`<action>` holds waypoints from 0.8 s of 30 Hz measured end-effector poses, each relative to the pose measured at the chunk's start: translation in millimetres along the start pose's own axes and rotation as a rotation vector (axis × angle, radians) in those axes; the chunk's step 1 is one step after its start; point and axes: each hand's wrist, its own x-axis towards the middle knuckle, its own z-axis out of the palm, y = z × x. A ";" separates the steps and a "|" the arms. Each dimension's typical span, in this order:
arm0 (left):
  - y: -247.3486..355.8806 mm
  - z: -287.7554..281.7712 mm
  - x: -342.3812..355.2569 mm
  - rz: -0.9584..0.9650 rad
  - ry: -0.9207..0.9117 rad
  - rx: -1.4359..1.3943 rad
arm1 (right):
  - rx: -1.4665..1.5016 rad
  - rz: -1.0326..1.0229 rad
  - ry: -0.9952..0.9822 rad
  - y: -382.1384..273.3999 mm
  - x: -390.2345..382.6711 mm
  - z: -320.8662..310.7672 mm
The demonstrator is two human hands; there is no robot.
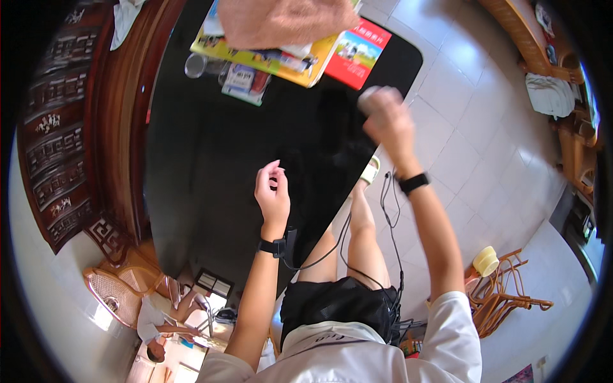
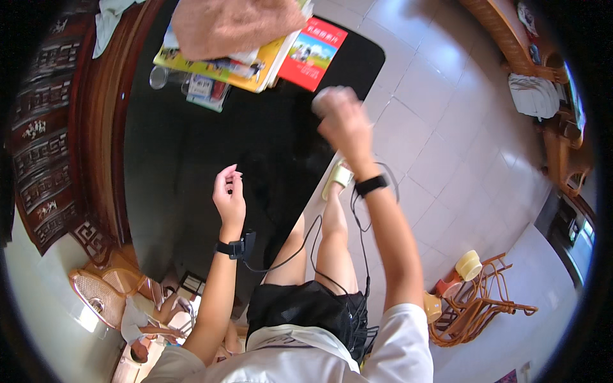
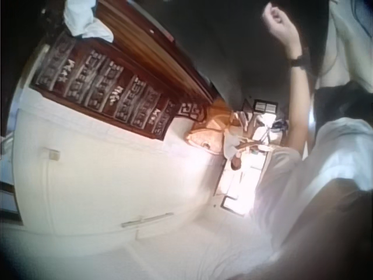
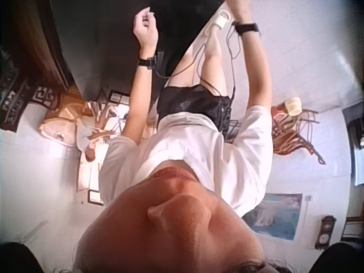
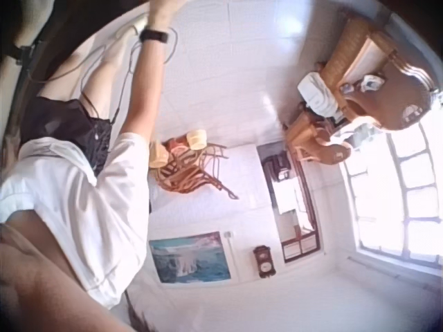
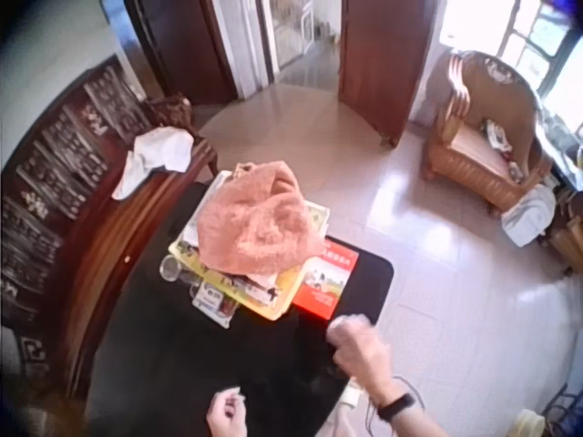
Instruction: The person clears books and items from a dark table and wipes the surface with a white cloth.
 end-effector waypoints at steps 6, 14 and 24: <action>32.3 47.0 1.3 -0.096 -0.132 0.012 | -0.037 -0.119 -0.248 36.8 20.5 7.8; 65.7 111.2 5.5 0.271 -0.105 0.255 | -0.081 0.298 -0.014 163.8 88.3 -28.6; 100.5 197.5 95.7 0.465 0.012 0.578 | 0.245 0.500 0.082 118.1 35.9 -66.4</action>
